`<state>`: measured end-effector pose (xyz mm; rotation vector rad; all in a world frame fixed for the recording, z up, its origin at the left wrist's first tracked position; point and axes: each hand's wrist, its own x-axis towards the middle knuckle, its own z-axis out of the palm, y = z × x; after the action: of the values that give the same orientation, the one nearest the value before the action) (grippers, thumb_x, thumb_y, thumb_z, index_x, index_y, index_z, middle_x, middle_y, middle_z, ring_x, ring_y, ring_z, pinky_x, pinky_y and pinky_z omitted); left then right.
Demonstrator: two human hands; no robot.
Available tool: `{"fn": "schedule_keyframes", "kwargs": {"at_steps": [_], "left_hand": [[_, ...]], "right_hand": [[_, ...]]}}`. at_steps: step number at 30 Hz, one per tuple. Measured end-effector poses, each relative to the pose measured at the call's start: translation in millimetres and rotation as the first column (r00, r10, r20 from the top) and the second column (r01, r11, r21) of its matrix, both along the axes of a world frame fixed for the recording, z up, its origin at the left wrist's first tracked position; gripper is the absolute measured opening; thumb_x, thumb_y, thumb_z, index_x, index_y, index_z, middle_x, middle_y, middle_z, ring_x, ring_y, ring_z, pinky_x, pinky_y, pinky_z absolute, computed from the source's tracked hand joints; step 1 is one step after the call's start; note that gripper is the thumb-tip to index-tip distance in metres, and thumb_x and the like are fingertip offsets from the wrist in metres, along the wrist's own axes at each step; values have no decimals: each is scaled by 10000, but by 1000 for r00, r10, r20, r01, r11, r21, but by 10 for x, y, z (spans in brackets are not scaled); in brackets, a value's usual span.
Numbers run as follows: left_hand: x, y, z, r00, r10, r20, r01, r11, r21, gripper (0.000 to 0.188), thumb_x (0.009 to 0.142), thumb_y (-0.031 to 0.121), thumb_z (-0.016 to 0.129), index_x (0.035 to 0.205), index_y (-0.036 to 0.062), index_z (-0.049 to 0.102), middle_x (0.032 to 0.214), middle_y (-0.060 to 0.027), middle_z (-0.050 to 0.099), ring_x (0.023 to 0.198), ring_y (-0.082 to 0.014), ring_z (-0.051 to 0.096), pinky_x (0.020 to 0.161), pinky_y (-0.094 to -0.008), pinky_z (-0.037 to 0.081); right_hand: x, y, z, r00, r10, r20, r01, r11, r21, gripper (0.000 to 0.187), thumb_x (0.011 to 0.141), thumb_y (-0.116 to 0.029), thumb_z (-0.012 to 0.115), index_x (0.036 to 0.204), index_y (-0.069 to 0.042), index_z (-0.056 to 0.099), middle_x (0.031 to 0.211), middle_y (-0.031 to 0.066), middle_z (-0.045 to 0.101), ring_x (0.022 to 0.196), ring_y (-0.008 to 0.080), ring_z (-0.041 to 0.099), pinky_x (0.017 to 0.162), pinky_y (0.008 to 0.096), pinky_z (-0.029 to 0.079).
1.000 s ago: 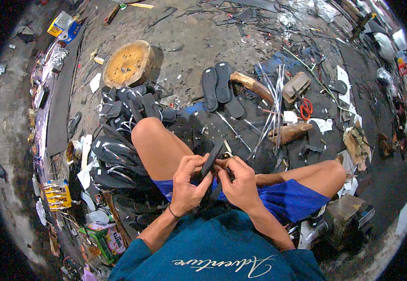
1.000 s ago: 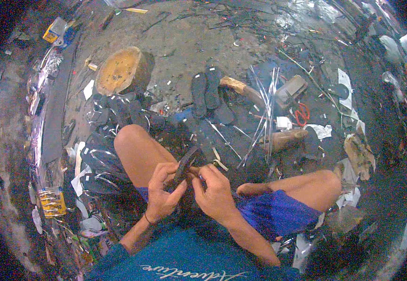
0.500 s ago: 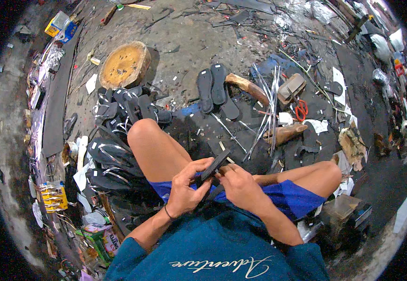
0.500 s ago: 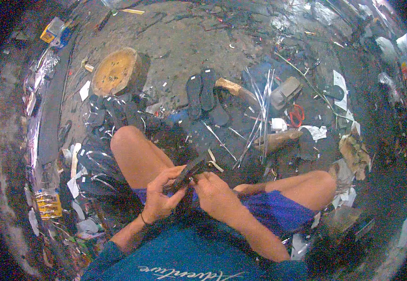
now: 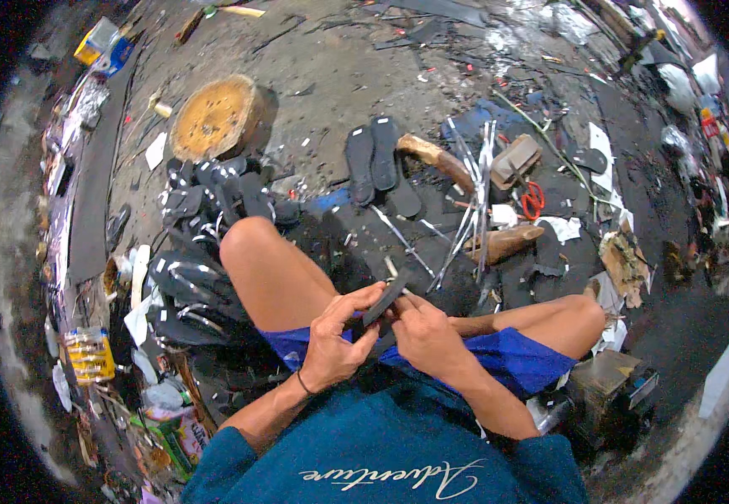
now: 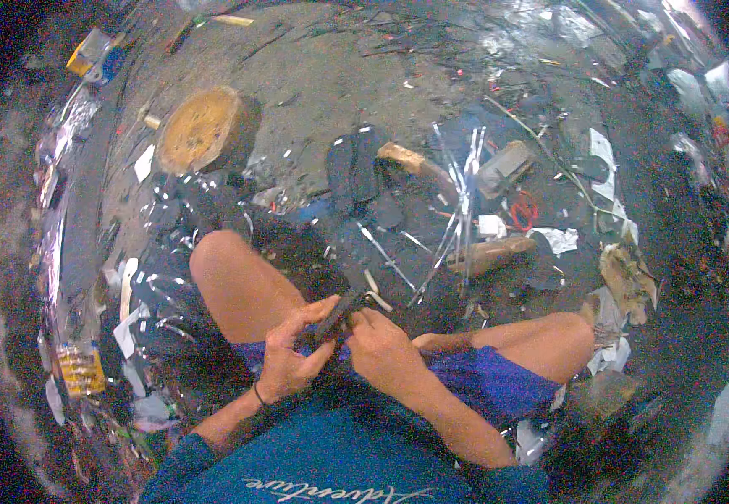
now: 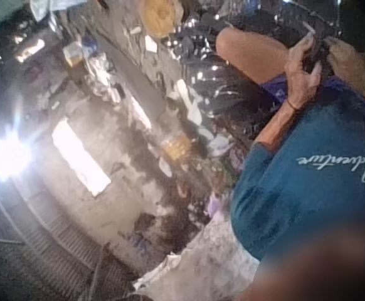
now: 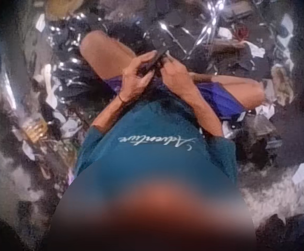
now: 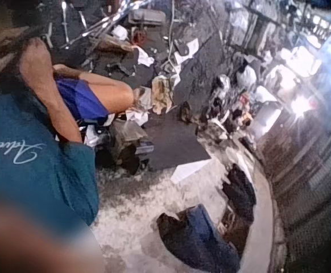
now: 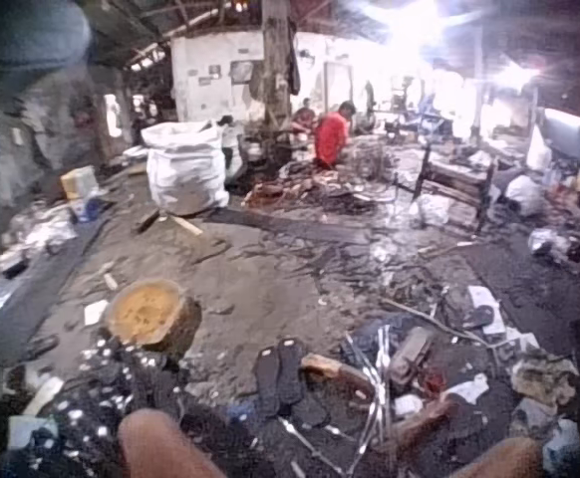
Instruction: The person sits on the floor and uses a small metal tool to scrape and trim the edges of a black shoe insole. They repeatedly scrape the surface, trim excess material with shears, and place the finished insole aside.
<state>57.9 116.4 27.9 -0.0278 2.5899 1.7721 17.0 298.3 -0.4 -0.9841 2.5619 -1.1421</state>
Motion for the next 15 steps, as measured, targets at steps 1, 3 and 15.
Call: {"fn": "schedule_keyframes", "kwargs": {"at_steps": [1,3,15], "left_hand": [[-16,-8,-7,999,17,44,-18,999,26,417,790,-34,689,1203,9,650,1273,-160,658,1172,-284,641,1011,-358,497],[-45,-29,-3,991,34,126,-41,998,57,419,800,-20,690,1216,8,646,1272,-155,660,1154,-272,649,1006,-357,499],[-266,-43,0,988,-41,152,40,999,7,457,802,136,796,1200,-12,627,1069,-115,717,962,-190,695,845,-326,574]], "right_hand": [[-2,-17,-11,998,-13,60,14,1000,-14,179,873,-108,564,943,52,605,1022,208,623,967,377,620,847,459,531],[-6,-48,-15,996,-45,70,47,999,-22,199,890,-143,583,954,45,597,996,207,618,949,380,617,840,462,531],[-138,50,122,960,7,-281,92,937,337,204,954,-228,581,887,-37,567,819,93,562,787,250,603,705,334,525]]}}
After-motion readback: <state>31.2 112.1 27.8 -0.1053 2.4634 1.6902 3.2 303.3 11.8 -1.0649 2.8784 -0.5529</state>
